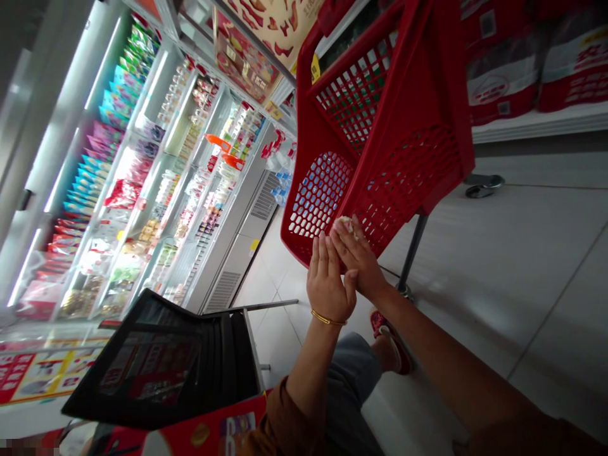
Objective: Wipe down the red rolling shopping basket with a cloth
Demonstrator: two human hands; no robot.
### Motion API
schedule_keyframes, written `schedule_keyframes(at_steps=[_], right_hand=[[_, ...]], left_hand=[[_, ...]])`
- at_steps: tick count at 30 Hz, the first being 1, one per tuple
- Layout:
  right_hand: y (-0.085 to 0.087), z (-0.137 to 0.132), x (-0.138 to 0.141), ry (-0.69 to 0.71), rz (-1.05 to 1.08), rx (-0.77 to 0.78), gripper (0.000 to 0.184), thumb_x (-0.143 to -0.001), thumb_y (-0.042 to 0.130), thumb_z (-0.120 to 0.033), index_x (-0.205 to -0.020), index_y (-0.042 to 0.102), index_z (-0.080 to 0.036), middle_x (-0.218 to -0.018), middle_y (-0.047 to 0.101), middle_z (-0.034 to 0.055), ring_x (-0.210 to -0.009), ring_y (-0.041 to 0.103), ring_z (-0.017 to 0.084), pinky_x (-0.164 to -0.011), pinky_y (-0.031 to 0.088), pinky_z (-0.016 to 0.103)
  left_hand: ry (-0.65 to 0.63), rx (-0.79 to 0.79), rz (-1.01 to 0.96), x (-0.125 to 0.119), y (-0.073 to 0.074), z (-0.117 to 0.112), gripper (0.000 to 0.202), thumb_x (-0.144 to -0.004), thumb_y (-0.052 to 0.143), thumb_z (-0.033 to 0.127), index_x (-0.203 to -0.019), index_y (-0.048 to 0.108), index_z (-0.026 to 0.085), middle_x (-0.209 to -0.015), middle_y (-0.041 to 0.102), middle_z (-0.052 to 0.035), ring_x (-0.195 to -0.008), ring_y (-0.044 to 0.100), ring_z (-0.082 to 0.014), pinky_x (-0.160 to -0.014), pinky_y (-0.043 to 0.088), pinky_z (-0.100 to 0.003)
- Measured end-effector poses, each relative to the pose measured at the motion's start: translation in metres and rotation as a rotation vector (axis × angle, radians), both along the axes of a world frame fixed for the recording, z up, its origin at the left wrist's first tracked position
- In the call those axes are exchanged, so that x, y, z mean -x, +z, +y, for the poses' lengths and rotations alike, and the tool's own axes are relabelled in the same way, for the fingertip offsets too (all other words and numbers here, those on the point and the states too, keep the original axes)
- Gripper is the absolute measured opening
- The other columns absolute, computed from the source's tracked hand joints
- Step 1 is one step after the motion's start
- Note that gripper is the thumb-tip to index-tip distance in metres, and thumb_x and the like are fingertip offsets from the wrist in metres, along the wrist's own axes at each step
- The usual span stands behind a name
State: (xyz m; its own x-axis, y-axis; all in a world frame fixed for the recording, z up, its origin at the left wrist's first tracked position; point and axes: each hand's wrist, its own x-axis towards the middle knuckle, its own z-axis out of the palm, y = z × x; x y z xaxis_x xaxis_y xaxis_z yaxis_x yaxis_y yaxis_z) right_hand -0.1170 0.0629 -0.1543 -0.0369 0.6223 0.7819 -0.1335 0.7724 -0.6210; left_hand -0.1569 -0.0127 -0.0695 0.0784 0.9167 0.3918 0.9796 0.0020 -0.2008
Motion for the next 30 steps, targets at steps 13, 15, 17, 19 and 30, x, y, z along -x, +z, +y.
schedule_keyframes(at_steps=[13,15,17,19,30], right_hand=[[-0.034,-0.004,0.0,-0.027,-0.054,0.007,0.058,-0.101,0.035,-0.021,-0.154,0.011,-0.025,-0.158,0.028,0.0053,-0.148,0.014,0.025,-0.12,0.026,0.055],[-0.042,-0.005,0.001,-0.043,-0.045,0.02,0.061,-0.1,0.036,-0.017,-0.154,0.009,-0.026,-0.158,0.027,0.0059,-0.148,0.014,0.025,-0.119,0.026,0.057],[-0.048,-0.005,0.001,-0.054,-0.052,0.026,0.062,-0.1,0.036,-0.014,-0.154,0.008,-0.027,-0.158,0.027,0.0058,-0.148,0.015,0.025,-0.119,0.027,0.057],[-0.052,-0.006,0.002,-0.059,-0.064,0.029,0.063,-0.099,0.035,-0.013,-0.154,0.007,-0.027,-0.158,0.027,0.0057,-0.148,0.016,0.025,-0.119,0.027,0.057],[-0.081,-0.015,0.0,-0.041,-0.068,0.092,0.063,-0.097,0.031,-0.004,-0.153,0.013,-0.027,-0.157,0.03,0.0051,-0.148,0.011,0.024,-0.118,0.03,0.057]], left_hand=[[0.015,-0.047,-0.016,-0.002,-0.003,-0.004,0.064,-0.099,0.032,0.044,-0.152,0.019,0.011,-0.153,0.034,-0.0208,-0.146,0.025,-0.0293,-0.115,0.033,-0.05],[0.016,-0.054,-0.023,-0.002,-0.002,-0.003,0.063,-0.099,0.034,0.043,-0.152,0.02,0.011,-0.152,0.035,-0.0207,-0.146,0.025,-0.0292,-0.116,0.031,-0.05],[0.019,-0.056,-0.029,-0.002,-0.002,-0.003,0.062,-0.099,0.035,0.041,-0.152,0.021,0.012,-0.153,0.034,-0.0199,-0.146,0.024,-0.0289,-0.116,0.031,-0.049],[0.02,-0.058,-0.033,-0.002,-0.002,-0.003,0.062,-0.099,0.036,0.042,-0.152,0.021,0.013,-0.153,0.034,-0.0189,-0.146,0.024,-0.0284,-0.116,0.031,-0.049],[0.035,-0.079,-0.005,-0.004,-0.002,-0.002,0.06,-0.099,0.039,0.037,-0.151,0.025,0.013,-0.152,0.036,-0.0193,-0.145,0.028,-0.0289,-0.115,0.033,-0.05]])
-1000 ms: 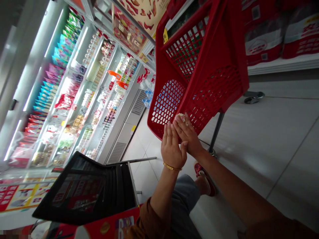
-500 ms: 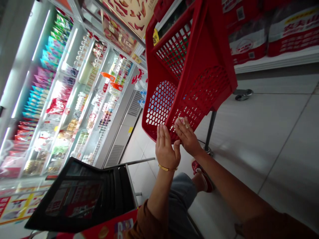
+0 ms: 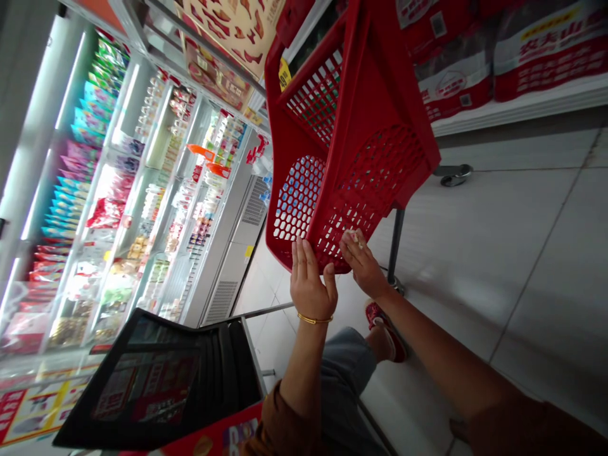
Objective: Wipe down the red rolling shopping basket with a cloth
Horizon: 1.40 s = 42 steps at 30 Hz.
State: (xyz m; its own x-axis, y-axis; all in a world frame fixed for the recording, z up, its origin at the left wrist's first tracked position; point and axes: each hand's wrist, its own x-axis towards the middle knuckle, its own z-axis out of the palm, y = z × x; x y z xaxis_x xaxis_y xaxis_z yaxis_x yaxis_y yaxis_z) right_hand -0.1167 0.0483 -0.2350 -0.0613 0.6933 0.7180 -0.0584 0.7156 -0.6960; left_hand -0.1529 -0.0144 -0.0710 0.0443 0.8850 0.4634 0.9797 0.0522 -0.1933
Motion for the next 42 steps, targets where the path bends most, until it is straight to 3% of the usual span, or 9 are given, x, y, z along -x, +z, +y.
schedule_keyframes(at_steps=[13,19,23,27,33,37,42], right_hand=[[-0.022,-0.006,-0.004,-0.003,-0.054,0.009,0.064,-0.096,0.028,-0.001,-0.153,0.013,-0.024,-0.158,0.027,0.0062,-0.148,0.01,0.027,-0.117,0.033,0.055],[-0.019,-0.01,-0.006,-0.003,-0.024,0.024,0.063,-0.096,0.031,-0.004,-0.153,0.015,-0.025,-0.157,0.029,0.0069,-0.148,0.013,0.028,-0.116,0.034,0.055],[0.0,-0.011,-0.008,-0.029,0.062,0.007,0.063,-0.097,0.035,-0.005,-0.153,0.016,-0.026,-0.156,0.032,0.0069,-0.148,0.018,0.027,-0.117,0.032,0.057],[0.035,-0.003,-0.009,-0.038,0.138,-0.055,0.064,-0.097,0.039,-0.007,-0.154,0.015,-0.024,-0.157,0.032,0.0081,-0.147,0.022,0.026,-0.12,0.026,0.054],[0.082,0.025,-0.007,-0.032,0.188,-0.12,0.06,-0.101,0.037,-0.022,-0.154,0.01,-0.027,-0.159,0.026,0.0059,-0.149,0.014,0.025,-0.121,0.028,0.053],[0.094,0.033,-0.005,-0.054,0.176,-0.132,0.06,-0.1,0.041,-0.021,-0.154,0.015,-0.026,-0.159,0.027,0.0073,-0.149,0.009,0.027,-0.119,0.029,0.056],[0.09,0.03,-0.003,-0.049,0.171,-0.153,0.064,-0.099,0.039,-0.017,-0.154,0.008,-0.023,-0.157,0.029,0.0105,-0.149,0.006,0.027,-0.117,0.03,0.059]], left_hand=[[0.003,-0.061,0.05,-0.004,0.003,0.004,0.056,-0.097,0.044,0.031,-0.148,0.033,0.01,-0.146,0.044,-0.0219,-0.14,0.039,-0.0274,-0.111,0.04,-0.043],[-0.069,-0.03,0.028,-0.008,0.007,0.017,0.061,-0.098,0.041,0.034,-0.151,0.024,0.01,-0.153,0.033,-0.0213,-0.145,0.027,-0.0276,-0.116,0.033,-0.047],[-0.053,0.023,-0.009,-0.008,0.007,0.02,0.059,-0.1,0.035,0.036,-0.152,0.021,0.013,-0.154,0.033,-0.0186,-0.146,0.025,-0.026,-0.116,0.031,-0.047],[-0.074,0.027,-0.006,-0.006,0.005,0.018,0.058,-0.101,0.03,0.037,-0.152,0.022,0.011,-0.153,0.033,-0.0194,-0.146,0.026,-0.0262,-0.116,0.031,-0.047],[-0.084,0.011,-0.042,-0.009,0.004,0.018,0.061,-0.101,0.02,0.044,-0.15,0.026,0.009,-0.152,0.036,-0.0199,-0.145,0.028,-0.0264,-0.117,0.03,-0.048],[-0.097,0.001,-0.09,-0.014,0.006,0.019,0.063,-0.101,0.017,0.045,-0.151,0.024,0.008,-0.152,0.036,-0.0203,-0.144,0.03,-0.0258,-0.117,0.03,-0.046],[-0.081,-0.01,-0.089,-0.014,0.004,0.017,0.06,-0.101,0.023,0.042,-0.15,0.026,0.009,-0.151,0.038,-0.0204,-0.144,0.031,-0.0264,-0.116,0.032,-0.047]])
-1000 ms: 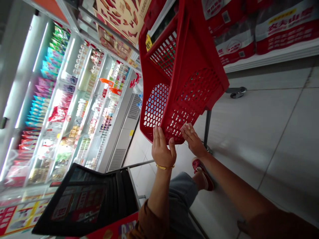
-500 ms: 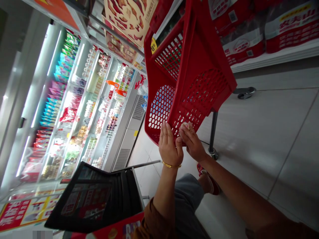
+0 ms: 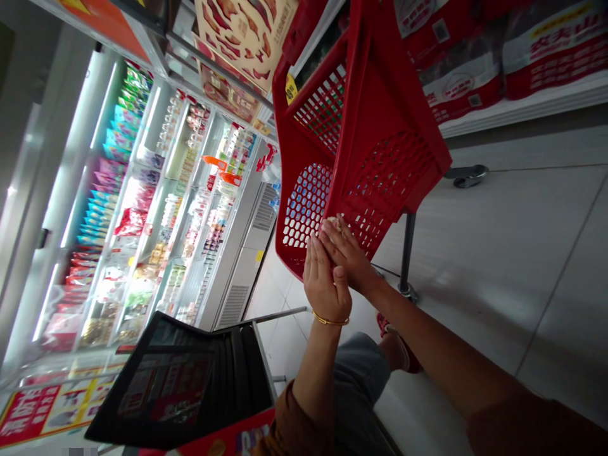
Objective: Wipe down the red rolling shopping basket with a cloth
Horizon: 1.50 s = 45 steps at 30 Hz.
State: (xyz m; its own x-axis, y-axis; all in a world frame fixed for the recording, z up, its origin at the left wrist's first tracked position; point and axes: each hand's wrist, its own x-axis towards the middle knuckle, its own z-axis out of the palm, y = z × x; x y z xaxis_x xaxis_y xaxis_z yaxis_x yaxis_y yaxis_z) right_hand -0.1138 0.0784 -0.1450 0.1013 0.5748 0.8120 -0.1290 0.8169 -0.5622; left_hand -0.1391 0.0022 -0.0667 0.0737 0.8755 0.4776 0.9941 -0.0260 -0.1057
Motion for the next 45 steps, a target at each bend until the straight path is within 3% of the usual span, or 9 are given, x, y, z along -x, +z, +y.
schedule_keyframes(at_steps=[5,11,14,26,39,42,45], right_hand=[[-0.008,-0.002,-0.001,-0.007,-0.051,-0.007,0.065,-0.099,0.038,-0.016,-0.154,0.004,-0.022,-0.157,0.028,0.0116,-0.149,0.005,0.027,-0.116,0.033,0.058],[-0.016,-0.003,-0.006,0.045,-0.14,0.013,0.056,-0.1,0.037,-0.017,-0.153,0.017,-0.021,-0.156,0.032,0.0095,-0.148,0.012,0.027,-0.118,0.03,0.056],[-0.022,-0.005,-0.007,0.049,-0.134,0.015,0.057,-0.1,0.037,-0.018,-0.153,0.016,-0.022,-0.156,0.031,0.009,-0.148,0.011,0.026,-0.119,0.029,0.055],[-0.068,-0.014,-0.004,0.041,-0.143,0.075,0.063,-0.099,0.039,-0.011,-0.153,0.011,-0.026,-0.157,0.03,0.008,-0.148,0.013,0.025,-0.118,0.032,0.054],[-0.109,-0.019,-0.006,0.029,-0.166,0.115,0.061,-0.098,0.035,-0.005,-0.152,0.018,-0.026,-0.155,0.035,0.0082,-0.148,0.012,0.024,-0.116,0.034,0.052],[-0.113,-0.02,-0.008,0.034,-0.15,0.108,0.059,-0.098,0.036,-0.006,-0.152,0.021,-0.025,-0.153,0.038,0.0088,-0.148,0.015,0.025,-0.116,0.034,0.053],[-0.105,-0.022,-0.011,0.039,-0.099,0.13,0.059,-0.098,0.037,-0.008,-0.151,0.022,-0.028,-0.153,0.039,0.0065,-0.147,0.017,0.025,-0.117,0.033,0.054]], left_hand=[[-0.003,-0.021,-0.003,0.002,-0.001,-0.001,0.057,-0.101,0.026,0.038,-0.149,0.028,0.008,-0.149,0.041,-0.0218,-0.142,0.035,-0.0258,-0.115,0.033,-0.046],[0.001,-0.026,0.022,0.006,-0.003,-0.001,0.055,-0.101,0.027,0.036,-0.149,0.029,0.009,-0.149,0.04,-0.0204,-0.143,0.033,-0.0261,-0.115,0.033,-0.046],[0.0,-0.022,0.036,0.007,-0.003,-0.001,0.055,-0.101,0.028,0.034,-0.149,0.029,0.008,-0.149,0.04,-0.0211,-0.143,0.033,-0.026,-0.115,0.033,-0.046],[-0.007,-0.019,0.132,0.012,-0.002,0.0,0.053,-0.1,0.035,0.032,-0.148,0.033,0.01,-0.151,0.037,-0.0195,-0.144,0.03,-0.0262,-0.116,0.032,-0.046],[-0.01,-0.012,0.204,0.019,-0.006,-0.003,0.056,-0.099,0.039,0.032,-0.149,0.029,0.009,-0.152,0.035,-0.0203,-0.146,0.026,-0.0272,-0.116,0.03,-0.048],[-0.011,-0.01,0.201,0.02,-0.005,-0.003,0.056,-0.099,0.039,0.032,-0.149,0.029,0.01,-0.152,0.035,-0.0204,-0.145,0.027,-0.0269,-0.116,0.031,-0.048],[-0.009,-0.009,0.197,0.021,-0.005,-0.004,0.055,-0.099,0.038,0.033,-0.149,0.03,0.011,-0.152,0.035,-0.0197,-0.145,0.027,-0.0264,-0.116,0.032,-0.048]])
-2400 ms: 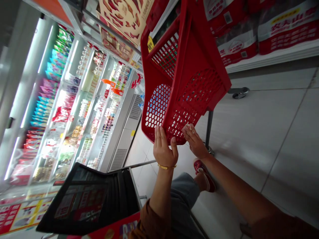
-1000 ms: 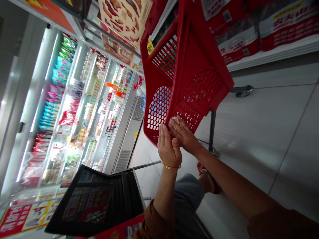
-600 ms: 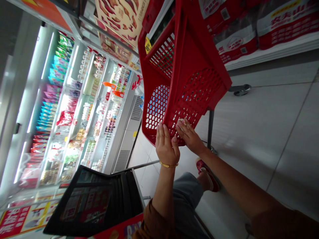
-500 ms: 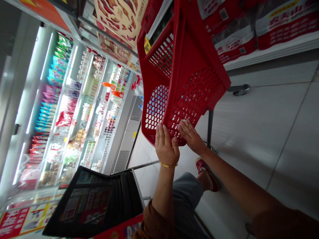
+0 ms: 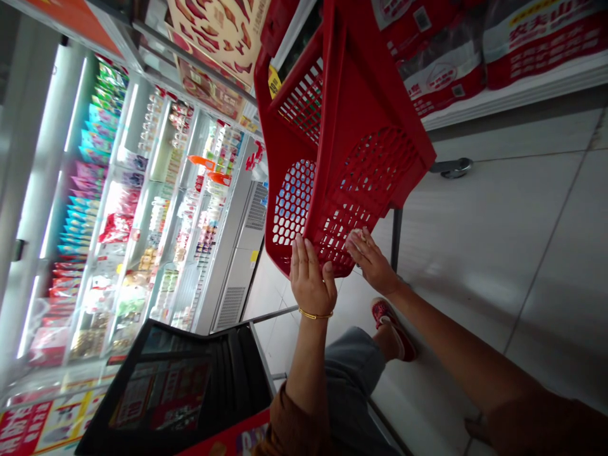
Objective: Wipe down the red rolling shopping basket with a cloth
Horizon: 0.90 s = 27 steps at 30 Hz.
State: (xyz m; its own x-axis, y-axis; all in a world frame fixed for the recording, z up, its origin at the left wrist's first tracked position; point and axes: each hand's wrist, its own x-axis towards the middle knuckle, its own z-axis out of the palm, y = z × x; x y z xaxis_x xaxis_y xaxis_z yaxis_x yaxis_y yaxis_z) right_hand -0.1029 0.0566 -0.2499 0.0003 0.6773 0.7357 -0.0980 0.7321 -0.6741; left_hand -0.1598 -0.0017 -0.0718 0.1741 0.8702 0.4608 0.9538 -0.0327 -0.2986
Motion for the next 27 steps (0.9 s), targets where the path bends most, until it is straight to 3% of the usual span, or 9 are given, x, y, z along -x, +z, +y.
schedule_keyframes(at_steps=[3,8,13,18,27], right_hand=[[0.022,0.002,-0.002,-0.008,0.021,-0.013,0.059,-0.099,0.037,-0.011,-0.152,0.02,-0.03,-0.154,0.037,0.0038,-0.148,0.016,0.025,-0.118,0.034,0.052],[0.075,0.018,-0.001,0.005,0.04,-0.122,0.056,-0.101,0.034,-0.018,-0.153,0.014,-0.026,-0.155,0.035,0.0058,-0.148,0.017,0.024,-0.121,0.029,0.052],[0.106,0.034,0.003,0.023,0.041,-0.203,0.049,-0.102,0.032,-0.026,-0.151,0.027,-0.018,-0.154,0.037,0.0089,-0.149,0.009,0.024,-0.121,0.026,0.055],[0.105,0.035,0.005,0.087,-0.027,-0.194,0.049,-0.1,0.038,-0.024,-0.148,0.032,-0.018,-0.155,0.035,0.008,-0.149,0.007,0.025,-0.121,0.025,0.056],[0.082,0.03,0.006,0.037,-0.086,-0.164,0.055,-0.099,0.033,-0.011,-0.152,0.019,-0.019,-0.155,0.034,0.008,-0.148,0.012,0.023,-0.12,0.029,0.053]], left_hand=[[-0.001,0.004,0.0,0.001,0.0,-0.001,0.055,-0.099,0.037,0.032,-0.149,0.029,0.011,-0.153,0.035,-0.0195,-0.145,0.027,-0.0266,-0.116,0.032,-0.048],[-0.005,0.001,0.005,0.002,0.0,-0.002,0.055,-0.1,0.035,0.033,-0.149,0.029,0.008,-0.152,0.034,-0.0212,-0.145,0.028,-0.0275,-0.115,0.033,-0.048],[0.002,-0.027,-0.06,-0.003,-0.001,-0.001,0.055,-0.101,0.031,0.034,-0.149,0.027,0.008,-0.151,0.037,-0.0209,-0.144,0.031,-0.0268,-0.114,0.034,-0.048],[0.007,-0.046,-0.113,-0.007,-0.001,0.0,0.058,-0.101,0.03,0.034,-0.152,0.021,0.009,-0.15,0.038,-0.0207,-0.142,0.034,-0.0256,-0.114,0.035,-0.045],[0.004,-0.061,-0.095,-0.006,-0.001,0.0,0.055,-0.1,0.033,0.031,-0.151,0.026,0.011,-0.148,0.042,-0.0202,-0.141,0.037,-0.0258,-0.113,0.036,-0.045]])
